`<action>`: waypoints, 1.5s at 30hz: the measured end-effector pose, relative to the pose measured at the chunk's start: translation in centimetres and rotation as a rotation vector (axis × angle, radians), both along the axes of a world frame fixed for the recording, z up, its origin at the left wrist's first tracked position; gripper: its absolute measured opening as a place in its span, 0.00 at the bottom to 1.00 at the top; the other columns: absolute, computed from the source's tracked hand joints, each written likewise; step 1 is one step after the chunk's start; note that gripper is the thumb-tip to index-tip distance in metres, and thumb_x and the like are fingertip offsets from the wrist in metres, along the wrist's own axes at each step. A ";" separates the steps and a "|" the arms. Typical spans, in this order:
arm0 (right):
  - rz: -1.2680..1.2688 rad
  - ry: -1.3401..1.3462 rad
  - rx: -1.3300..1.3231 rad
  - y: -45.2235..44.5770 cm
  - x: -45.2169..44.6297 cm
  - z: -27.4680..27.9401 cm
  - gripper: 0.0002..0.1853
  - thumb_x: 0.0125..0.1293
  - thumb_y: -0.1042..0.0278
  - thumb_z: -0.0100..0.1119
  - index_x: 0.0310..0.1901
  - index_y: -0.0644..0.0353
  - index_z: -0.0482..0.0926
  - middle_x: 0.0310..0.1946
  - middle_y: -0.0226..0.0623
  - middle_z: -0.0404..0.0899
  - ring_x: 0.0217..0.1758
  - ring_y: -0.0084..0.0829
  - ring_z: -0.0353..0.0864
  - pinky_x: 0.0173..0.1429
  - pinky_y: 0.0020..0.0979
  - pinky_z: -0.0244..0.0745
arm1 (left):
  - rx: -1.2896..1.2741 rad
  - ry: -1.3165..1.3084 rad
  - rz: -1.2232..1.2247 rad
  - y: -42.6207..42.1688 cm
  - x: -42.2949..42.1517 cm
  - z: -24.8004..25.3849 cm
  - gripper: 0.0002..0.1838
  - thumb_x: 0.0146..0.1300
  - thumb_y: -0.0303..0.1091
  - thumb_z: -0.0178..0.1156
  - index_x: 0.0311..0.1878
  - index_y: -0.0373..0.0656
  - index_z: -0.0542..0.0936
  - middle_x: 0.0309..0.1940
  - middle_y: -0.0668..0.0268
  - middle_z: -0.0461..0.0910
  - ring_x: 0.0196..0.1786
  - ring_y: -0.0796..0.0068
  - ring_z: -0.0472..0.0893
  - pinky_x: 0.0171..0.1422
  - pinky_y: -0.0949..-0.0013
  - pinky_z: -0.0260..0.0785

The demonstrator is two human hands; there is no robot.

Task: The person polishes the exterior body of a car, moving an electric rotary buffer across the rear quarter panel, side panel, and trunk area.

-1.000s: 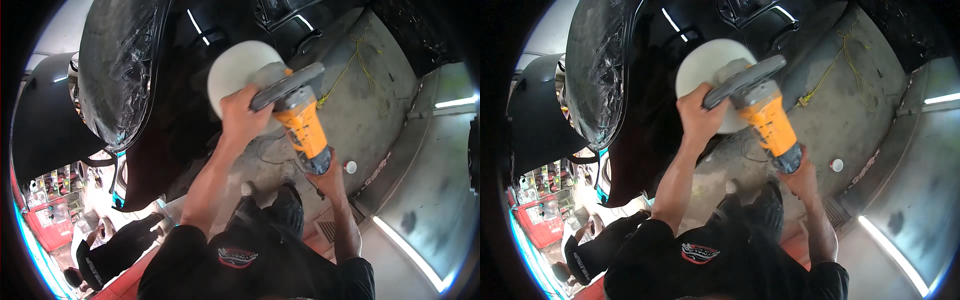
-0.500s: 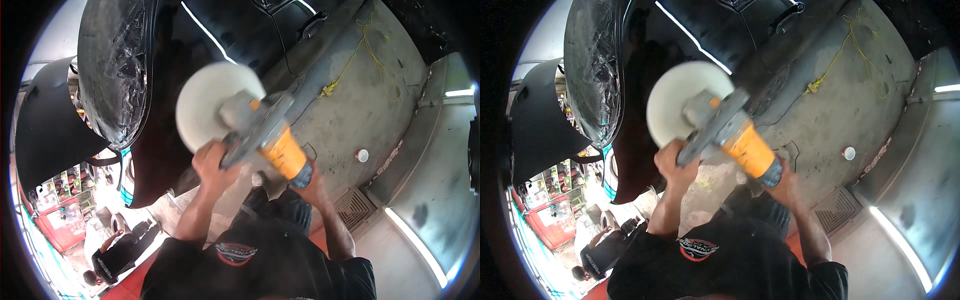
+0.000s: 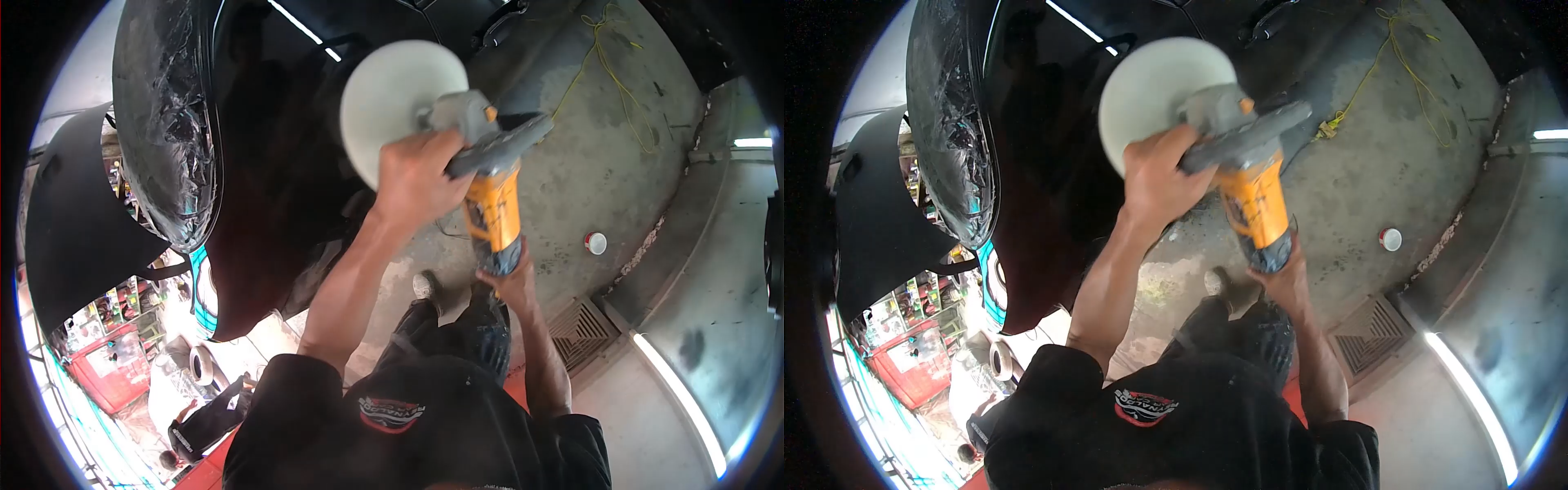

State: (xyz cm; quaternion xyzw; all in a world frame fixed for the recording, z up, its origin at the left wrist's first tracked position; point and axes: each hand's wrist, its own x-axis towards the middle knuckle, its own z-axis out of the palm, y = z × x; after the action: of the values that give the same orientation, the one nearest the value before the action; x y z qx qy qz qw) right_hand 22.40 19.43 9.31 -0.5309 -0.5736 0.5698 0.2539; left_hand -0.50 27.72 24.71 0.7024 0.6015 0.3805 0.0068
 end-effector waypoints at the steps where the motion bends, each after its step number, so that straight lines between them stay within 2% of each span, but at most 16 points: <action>1: -0.030 0.013 0.023 1.1 0.4 -0.6 0.47 0.43 0.72 0.83 0.64 0.64 0.64 0.51 0.50 0.81 0.57 0.39 0.81 0.61 0.39 0.75 | -0.017 0.008 -0.009 1.4 0.4 -0.3 0.11 0.43 0.25 0.72 0.30 0.39 0.80 0.25 0.55 0.81 0.29 0.53 0.83 0.33 0.63 0.75; 4: -0.014 0.006 0.014 3.0 0.6 -0.2 0.46 0.44 0.74 0.82 0.64 0.65 0.64 0.51 0.49 0.80 0.56 0.38 0.80 0.60 0.39 0.75 | -0.041 -0.060 -0.009 2.5 0.7 -0.5 0.11 0.43 0.26 0.72 0.31 0.39 0.80 0.25 0.56 0.81 0.30 0.54 0.84 0.33 0.63 0.75; 8: 0.081 0.016 0.054 -0.8 -0.3 -1.4 0.45 0.44 0.75 0.82 0.64 0.64 0.64 0.53 0.48 0.79 0.56 0.38 0.80 0.60 0.39 0.75 | -0.006 0.025 0.033 -3.7 -1.1 -0.4 0.11 0.43 0.27 0.72 0.30 0.40 0.81 0.23 0.58 0.79 0.26 0.56 0.82 0.30 0.62 0.73; 11: 0.137 0.099 0.035 -6.8 -2.5 -0.8 0.46 0.45 0.74 0.81 0.65 0.63 0.63 0.52 0.50 0.80 0.57 0.42 0.81 0.61 0.39 0.76 | -0.007 0.063 0.091 -12.1 -3.2 0.0 0.09 0.43 0.26 0.72 0.24 0.43 0.79 0.18 0.59 0.74 0.20 0.58 0.75 0.24 0.62 0.66; 12: 0.149 0.116 0.057 -9.2 -3.2 -1.3 0.46 0.46 0.73 0.81 0.66 0.63 0.63 0.51 0.51 0.80 0.57 0.43 0.82 0.61 0.40 0.76 | -0.059 0.084 0.092 -15.7 -4.4 -0.3 0.10 0.40 0.26 0.71 0.26 0.44 0.79 0.19 0.63 0.76 0.21 0.60 0.76 0.25 0.61 0.68; 14: 0.242 0.106 -0.044 -13.7 -4.6 -2.3 0.47 0.46 0.69 0.83 0.66 0.64 0.63 0.54 0.51 0.78 0.60 0.41 0.80 0.62 0.40 0.75 | 0.019 0.120 0.123 -21.9 -5.8 -0.8 0.10 0.43 0.22 0.71 0.23 0.44 0.77 0.16 0.64 0.70 0.18 0.65 0.72 0.22 0.62 0.62; 15: 0.282 0.102 -0.102 -16.1 -5.3 -2.8 0.48 0.46 0.67 0.83 0.66 0.64 0.62 0.56 0.50 0.78 0.62 0.41 0.79 0.63 0.40 0.74 | -0.051 0.137 0.110 -25.4 -6.9 -0.8 0.12 0.44 0.21 0.72 0.23 0.43 0.76 0.18 0.65 0.71 0.20 0.64 0.73 0.24 0.63 0.64; 17: 0.317 0.135 -0.086 -21.2 -7.0 -4.1 0.47 0.48 0.63 0.82 0.67 0.62 0.63 0.54 0.55 0.80 0.60 0.48 0.81 0.62 0.42 0.77 | -0.086 0.204 0.089 -31.1 -8.0 -0.8 0.15 0.46 0.20 0.72 0.21 0.43 0.72 0.24 0.63 0.74 0.25 0.61 0.76 0.28 0.64 0.67; 18: 0.343 0.153 -0.073 -23.1 -7.6 -4.5 0.47 0.49 0.61 0.81 0.68 0.61 0.63 0.54 0.57 0.81 0.60 0.52 0.82 0.61 0.44 0.78 | -0.042 0.227 0.155 -32.9 -7.8 -1.1 0.16 0.48 0.21 0.72 0.21 0.43 0.71 0.22 0.63 0.73 0.23 0.61 0.76 0.27 0.63 0.68; 21: 0.357 0.172 -0.058 -27.1 -8.9 -4.3 0.46 0.51 0.57 0.80 0.68 0.60 0.63 0.55 0.58 0.80 0.60 0.54 0.81 0.61 0.44 0.78 | -0.179 0.140 0.070 -36.0 -8.2 -1.3 0.16 0.50 0.21 0.70 0.21 0.42 0.70 0.18 0.63 0.71 0.19 0.62 0.74 0.25 0.63 0.67; 27: 0.198 0.317 -0.292 -31.3 -8.6 -9.5 0.47 0.48 0.66 0.83 0.66 0.62 0.62 0.56 0.51 0.79 0.62 0.44 0.81 0.64 0.42 0.75 | -0.288 0.171 -0.069 -30.4 -5.3 -4.2 0.18 0.50 0.20 0.70 0.18 0.43 0.68 0.13 0.64 0.68 0.15 0.61 0.71 0.22 0.63 0.64; 30: 0.105 0.381 -0.234 -29.4 -8.2 -11.4 0.46 0.45 0.72 0.83 0.64 0.63 0.62 0.55 0.45 0.78 0.62 0.37 0.79 0.65 0.39 0.73 | -0.283 0.217 -0.091 -25.3 -3.4 -7.1 0.18 0.50 0.21 0.71 0.18 0.44 0.68 0.14 0.64 0.69 0.15 0.62 0.71 0.22 0.62 0.63; 33: 0.047 0.413 -0.314 -26.1 -6.8 -14.0 0.43 0.45 0.73 0.84 0.61 0.62 0.65 0.53 0.38 0.78 0.59 0.31 0.78 0.65 0.38 0.72 | -0.306 0.247 -0.114 -20.8 -1.1 -9.1 0.17 0.50 0.23 0.71 0.20 0.44 0.69 0.14 0.64 0.70 0.16 0.60 0.73 0.22 0.61 0.64; 36: 0.029 0.396 -0.278 -21.8 -5.1 -14.7 0.46 0.44 0.74 0.83 0.63 0.63 0.63 0.53 0.43 0.78 0.61 0.35 0.77 0.66 0.38 0.71 | -0.255 0.265 -0.138 -16.1 0.5 -10.6 0.15 0.50 0.23 0.71 0.22 0.43 0.71 0.15 0.64 0.71 0.17 0.60 0.73 0.23 0.61 0.64; 40: -0.023 0.309 -0.273 -16.8 -3.1 -15.4 0.44 0.43 0.74 0.83 0.61 0.63 0.65 0.52 0.41 0.78 0.58 0.35 0.78 0.63 0.38 0.72 | -0.247 0.236 -0.189 -9.9 2.6 -12.8 0.12 0.45 0.25 0.72 0.27 0.41 0.76 0.21 0.60 0.78 0.22 0.57 0.80 0.27 0.61 0.72; 45: -0.081 0.371 -0.319 -12.1 -1.2 -17.7 0.43 0.43 0.76 0.82 0.60 0.63 0.65 0.50 0.37 0.78 0.54 0.30 0.78 0.60 0.35 0.74 | -0.307 0.236 -0.211 -3.7 4.7 -16.2 0.11 0.45 0.24 0.71 0.31 0.39 0.78 0.23 0.59 0.81 0.24 0.60 0.83 0.29 0.65 0.75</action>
State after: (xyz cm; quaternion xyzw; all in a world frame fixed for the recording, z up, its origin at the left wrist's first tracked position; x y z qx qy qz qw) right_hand 21.19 7.31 -8.42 -0.4730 -0.3982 0.7302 0.2908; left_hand 4.25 23.97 8.50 0.7918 0.5721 0.1969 0.0831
